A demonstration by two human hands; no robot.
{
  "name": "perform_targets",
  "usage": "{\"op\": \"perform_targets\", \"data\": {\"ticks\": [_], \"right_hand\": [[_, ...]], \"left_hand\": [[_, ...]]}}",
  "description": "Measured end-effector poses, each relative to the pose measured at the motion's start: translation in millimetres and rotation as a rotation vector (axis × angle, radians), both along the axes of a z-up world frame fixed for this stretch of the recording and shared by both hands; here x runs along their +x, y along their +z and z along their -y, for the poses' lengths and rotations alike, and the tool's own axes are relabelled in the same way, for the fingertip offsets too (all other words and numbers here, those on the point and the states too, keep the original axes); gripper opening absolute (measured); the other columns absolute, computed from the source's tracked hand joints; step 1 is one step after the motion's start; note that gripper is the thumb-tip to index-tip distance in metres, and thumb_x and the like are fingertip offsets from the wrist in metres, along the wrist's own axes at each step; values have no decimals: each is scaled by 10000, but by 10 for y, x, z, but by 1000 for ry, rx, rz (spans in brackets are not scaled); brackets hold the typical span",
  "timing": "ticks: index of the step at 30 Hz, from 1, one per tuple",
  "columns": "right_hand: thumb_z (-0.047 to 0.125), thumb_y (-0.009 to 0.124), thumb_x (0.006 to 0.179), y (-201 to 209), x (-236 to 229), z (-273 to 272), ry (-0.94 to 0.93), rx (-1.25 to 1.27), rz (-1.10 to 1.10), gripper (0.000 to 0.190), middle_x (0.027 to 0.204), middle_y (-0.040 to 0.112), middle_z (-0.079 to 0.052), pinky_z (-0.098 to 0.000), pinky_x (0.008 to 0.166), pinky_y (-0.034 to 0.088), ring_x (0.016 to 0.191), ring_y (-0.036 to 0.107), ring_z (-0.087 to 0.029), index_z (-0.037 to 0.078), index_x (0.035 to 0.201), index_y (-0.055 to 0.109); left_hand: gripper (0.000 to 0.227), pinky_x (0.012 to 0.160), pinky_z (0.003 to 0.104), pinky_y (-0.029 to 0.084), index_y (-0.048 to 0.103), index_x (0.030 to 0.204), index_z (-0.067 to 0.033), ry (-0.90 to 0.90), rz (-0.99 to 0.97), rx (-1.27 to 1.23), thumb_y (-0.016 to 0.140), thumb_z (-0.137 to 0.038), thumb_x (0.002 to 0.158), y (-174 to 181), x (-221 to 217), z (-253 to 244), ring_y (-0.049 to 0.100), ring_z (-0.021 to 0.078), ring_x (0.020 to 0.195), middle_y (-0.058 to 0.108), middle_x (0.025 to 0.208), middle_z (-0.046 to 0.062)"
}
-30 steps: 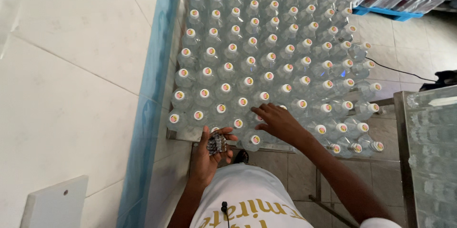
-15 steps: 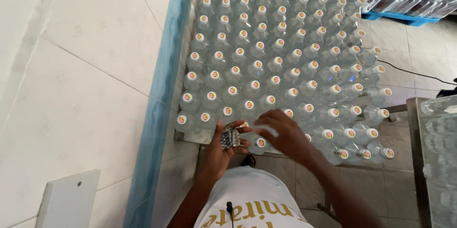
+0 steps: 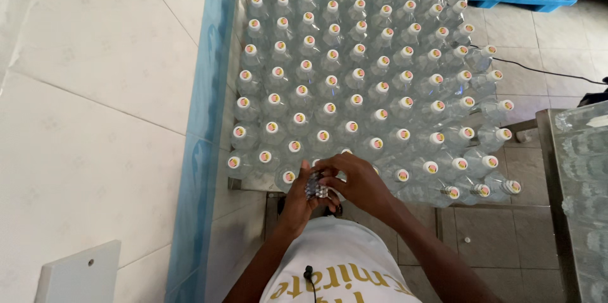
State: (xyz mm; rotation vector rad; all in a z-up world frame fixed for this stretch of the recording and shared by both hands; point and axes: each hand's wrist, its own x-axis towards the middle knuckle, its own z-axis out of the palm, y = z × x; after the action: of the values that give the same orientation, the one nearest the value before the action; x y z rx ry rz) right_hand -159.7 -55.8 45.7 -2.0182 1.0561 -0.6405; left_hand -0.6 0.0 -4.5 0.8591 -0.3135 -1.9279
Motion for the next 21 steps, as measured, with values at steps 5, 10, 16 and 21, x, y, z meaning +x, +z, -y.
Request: {"op": "perform_targets", "data": {"ticks": [5,10,16,21], "right_hand": [[147,777,896,91,-31,-4,12,39,69,122,921,694,-109,-441,781,540,867,668,-335,111,1007,743],[150,817,854,64,-74,-68,2,100,160,162,1027,709,-69,-378,861,570,963,690,-293,139,1004,758],[129,815,859,20,-158,-123,-89,297,169,165,847,783,-80,-406,834,569,821,768,-277,118,1017,766],[58,811,836,152,-397,15,-218,375,163,215,889,835,-129,-385,847,584,857,810,-240,85,1048,798]], "left_hand": [[707,493,379,621,654,1232,20,27,96,13,407,-617,1045,70,-52,-46,726,308,633,713,842,156],[752,454,362,615,677,1269,58,28,175,14,443,-615,1027,-16,-94,-33,711,294,589,722,791,185],[737,464,314,568,690,1276,-5,19,231,53,432,-644,1014,103,-111,-30,691,264,564,713,781,139],[784,449,292,540,648,1364,7,5,216,-2,364,-643,1029,158,-64,-21,686,278,515,677,655,202]]}}
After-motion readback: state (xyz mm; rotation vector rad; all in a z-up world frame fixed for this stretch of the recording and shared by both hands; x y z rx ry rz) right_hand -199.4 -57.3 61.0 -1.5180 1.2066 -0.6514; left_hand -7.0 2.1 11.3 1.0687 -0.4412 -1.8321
